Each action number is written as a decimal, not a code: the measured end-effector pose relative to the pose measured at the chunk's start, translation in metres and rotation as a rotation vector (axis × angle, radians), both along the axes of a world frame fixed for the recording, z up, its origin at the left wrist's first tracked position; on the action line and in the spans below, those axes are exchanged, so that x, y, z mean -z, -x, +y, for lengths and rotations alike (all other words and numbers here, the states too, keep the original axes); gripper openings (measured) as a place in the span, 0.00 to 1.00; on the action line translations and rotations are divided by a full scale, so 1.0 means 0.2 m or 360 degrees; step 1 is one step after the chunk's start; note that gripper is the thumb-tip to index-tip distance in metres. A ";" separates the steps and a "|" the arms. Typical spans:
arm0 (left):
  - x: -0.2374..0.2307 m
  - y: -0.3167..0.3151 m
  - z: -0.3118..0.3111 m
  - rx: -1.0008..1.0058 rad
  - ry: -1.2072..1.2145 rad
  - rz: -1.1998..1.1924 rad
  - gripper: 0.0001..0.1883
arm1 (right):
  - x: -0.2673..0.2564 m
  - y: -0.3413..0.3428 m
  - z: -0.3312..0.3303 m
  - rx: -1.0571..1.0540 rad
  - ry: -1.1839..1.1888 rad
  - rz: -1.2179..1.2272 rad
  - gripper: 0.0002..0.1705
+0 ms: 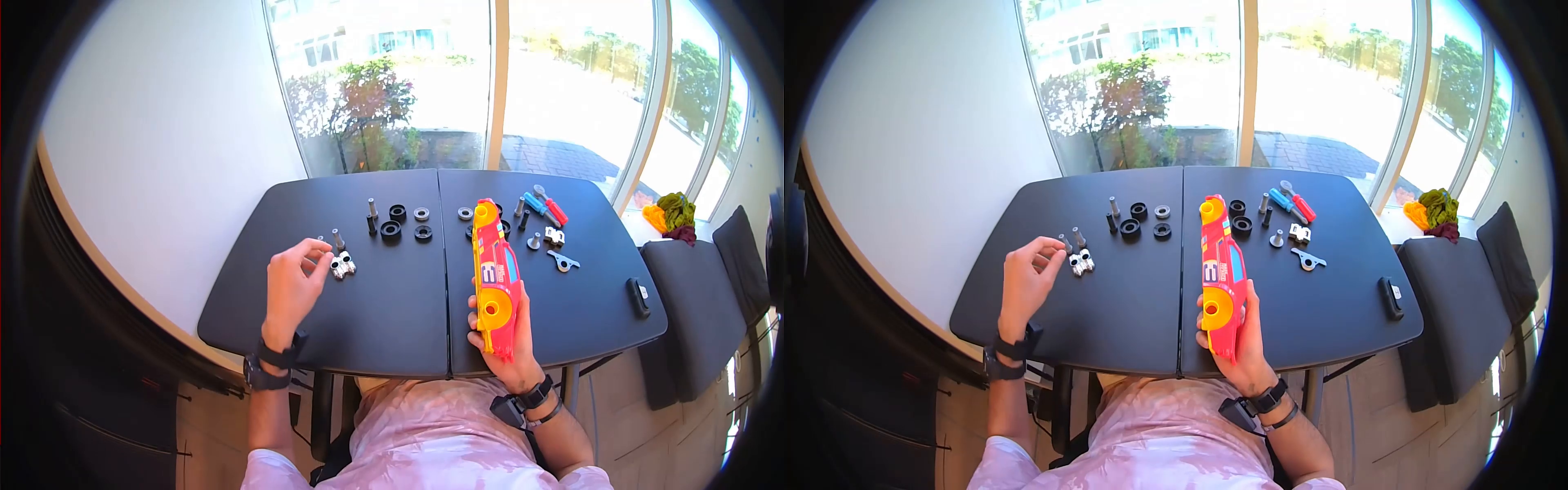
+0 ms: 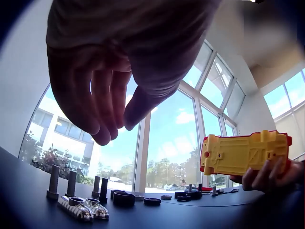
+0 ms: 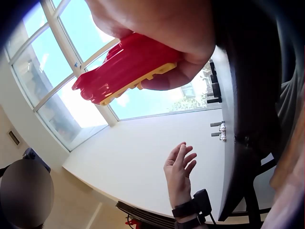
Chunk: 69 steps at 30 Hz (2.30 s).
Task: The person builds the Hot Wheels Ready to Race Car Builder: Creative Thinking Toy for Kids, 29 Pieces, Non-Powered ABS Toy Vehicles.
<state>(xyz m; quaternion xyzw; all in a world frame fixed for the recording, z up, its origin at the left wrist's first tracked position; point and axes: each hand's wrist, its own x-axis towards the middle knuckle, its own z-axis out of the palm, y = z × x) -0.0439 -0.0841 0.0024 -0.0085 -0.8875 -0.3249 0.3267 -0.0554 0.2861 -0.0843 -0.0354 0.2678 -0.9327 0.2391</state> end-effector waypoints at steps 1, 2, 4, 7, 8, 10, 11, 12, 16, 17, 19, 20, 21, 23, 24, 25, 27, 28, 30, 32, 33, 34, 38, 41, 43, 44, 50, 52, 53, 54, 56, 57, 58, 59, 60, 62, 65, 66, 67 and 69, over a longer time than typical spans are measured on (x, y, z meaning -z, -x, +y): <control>0.00 0.03 -0.03 -0.0025 0.0073 -0.0021 0.05 | 0.00 0.00 0.00 0.0010 0.0005 -0.0001 0.42; 0.00 0.05 -0.04 -0.0023 0.0056 -0.0030 0.06 | 0.00 0.00 0.00 0.0006 0.0012 -0.0007 0.42; -0.02 0.08 -0.02 -0.0017 0.0061 -0.0067 0.06 | -0.01 0.00 0.00 0.0003 0.0028 -0.0023 0.41; -0.03 0.12 0.02 0.0065 0.0074 -0.0099 0.07 | 0.00 0.01 0.00 -0.0015 0.0009 0.0013 0.41; -0.03 0.13 0.04 0.0101 0.0079 -0.0106 0.07 | -0.01 0.01 0.00 -0.0015 0.0004 0.0013 0.41; -0.04 0.17 0.08 0.0163 0.0105 -0.0173 0.08 | -0.01 0.01 0.00 -0.0017 -0.0004 0.0017 0.41; -0.05 0.20 0.10 0.0193 0.0118 -0.0207 0.08 | -0.01 0.01 0.00 -0.0014 -0.0001 0.0021 0.41; -0.05 0.24 0.12 0.0244 0.0165 -0.0246 0.08 | -0.01 0.00 0.00 -0.0012 0.0002 0.0024 0.41; 0.00 0.45 0.15 0.0292 0.0532 -0.0428 0.09 | 0.00 0.00 0.00 -0.0015 0.0024 0.0003 0.41; 0.02 0.50 0.16 0.0268 0.0672 -0.0477 0.10 | 0.00 0.01 0.00 -0.0018 0.0025 0.0013 0.41; 0.09 0.59 0.18 0.0225 0.0768 -0.0490 0.12 | 0.00 0.01 0.00 -0.0016 0.0024 0.0035 0.42; 0.12 0.62 0.19 0.0205 0.0817 -0.0496 0.14 | 0.00 0.01 0.00 -0.0017 0.0020 0.0047 0.42; 0.15 0.65 0.20 0.0184 0.0867 -0.0516 0.14 | 0.01 0.01 0.00 -0.0019 0.0014 0.0056 0.42; 0.19 0.67 0.21 0.0141 0.0963 -0.0557 0.14 | 0.01 0.01 0.01 -0.0023 0.0006 0.0068 0.43; 0.20 0.68 0.21 0.0148 0.0984 -0.0537 0.14 | 0.00 0.01 0.00 -0.0027 0.0004 0.0067 0.43; 0.21 0.68 0.21 0.0155 0.1004 -0.0520 0.13 | 0.01 0.01 0.00 -0.0033 0.0003 0.0062 0.43; 0.22 0.67 0.20 0.0181 0.1025 -0.0490 0.11 | 0.01 0.01 0.00 -0.0034 0.0017 0.0051 0.43; 0.21 0.65 0.21 0.0201 0.1025 -0.0480 0.11 | 0.00 0.01 0.00 -0.0030 0.0017 0.0051 0.43; 0.21 0.59 0.22 0.0283 0.0987 -0.0494 0.10 | 0.00 0.01 0.00 -0.0027 0.0008 0.0040 0.43; 0.19 0.52 0.23 0.0403 0.0916 -0.0531 0.10 | 0.00 0.01 0.00 -0.0028 -0.0006 0.0032 0.43; 0.15 0.46 0.25 0.0455 0.0780 -0.0599 0.10 | 0.00 0.01 0.00 -0.0031 -0.0027 0.0027 0.42; 0.04 0.35 0.30 0.0508 0.0643 -0.0666 0.11 | -0.01 0.01 0.00 -0.0032 -0.0047 0.0023 0.42; 0.00 0.06 0.46 0.0755 -0.0237 -0.0313 0.16 | -0.01 0.01 -0.02 0.0001 -0.0146 0.0028 0.42; -0.11 -0.15 0.61 0.0898 -0.0449 -0.0144 0.22 | -0.03 0.01 -0.06 0.0070 -0.0241 -0.0015 0.41; -0.08 -0.19 0.67 0.0976 -0.0346 -0.0035 0.27 | -0.04 0.00 -0.06 0.0041 -0.0219 0.0025 0.41; -0.05 -0.19 0.70 0.0999 -0.0257 0.0036 0.29 | -0.04 0.00 -0.06 0.0030 -0.0209 0.0049 0.42; 0.05 -0.18 0.79 0.0992 -0.0087 0.0349 0.33 | -0.03 0.00 -0.05 0.0050 -0.0060 0.0080 0.42; 0.04 -0.18 0.81 0.0969 -0.0117 0.0426 0.33 | -0.04 -0.01 -0.06 0.0058 -0.0047 0.0076 0.43; 0.04 -0.18 0.81 0.0952 -0.0133 0.0464 0.33 | -0.04 -0.01 -0.06 0.0036 -0.0068 0.0101 0.43; 0.04 -0.17 0.81 0.0946 -0.0054 0.0434 0.33 | -0.03 0.00 -0.06 0.0011 -0.0089 0.0127 0.43; 0.03 -0.16 0.81 0.0930 0.0102 0.0374 0.32 | -0.05 -0.01 -0.07 0.0029 -0.0129 0.0107 0.43; 0.04 -0.15 0.81 0.0911 0.0130 0.0353 0.34 | -0.08 -0.02 -0.08 0.0080 -0.0148 0.0062 0.43; 0.05 -0.15 0.81 0.0896 0.0160 0.0334 0.36 | -0.10 -0.03 -0.09 0.0134 -0.0165 0.0018 0.43; 0.05 -0.14 0.81 0.0886 0.0191 0.0313 0.37 | -0.07 -0.01 -0.07 0.0071 -0.0122 0.0069 0.42; 0.04 -0.15 0.81 0.0857 0.0186 0.0335 0.35 | 0.00 0.01 -0.04 0.0011 -0.0077 0.0116 0.42; -0.01 -0.19 0.83 0.0794 0.0177 0.0373 0.30 | -0.01 0.00 -0.03 0.0026 -0.0104 0.0083 0.42; 0.02 -0.21 0.70 0.0910 0.0107 0.0393 0.20 | -0.04 0.00 -0.06 0.0131 -0.0192 -0.0032 0.40; 0.00 -0.20 0.68 0.0930 0.0034 0.0448 0.25 | -0.02 0.01 -0.05 0.0104 -0.0135 0.0004 0.39; -0.01 -0.18 0.64 0.0837 0.0054 0.0384 0.25 | -0.01 0.01 -0.05 0.0081 -0.0080 0.0038 0.38; -0.03 -0.14 0.56 0.0653 0.0090 0.0255 0.25 | -0.02 0.01 -0.05 0.0092 -0.0127 -0.0009 0.38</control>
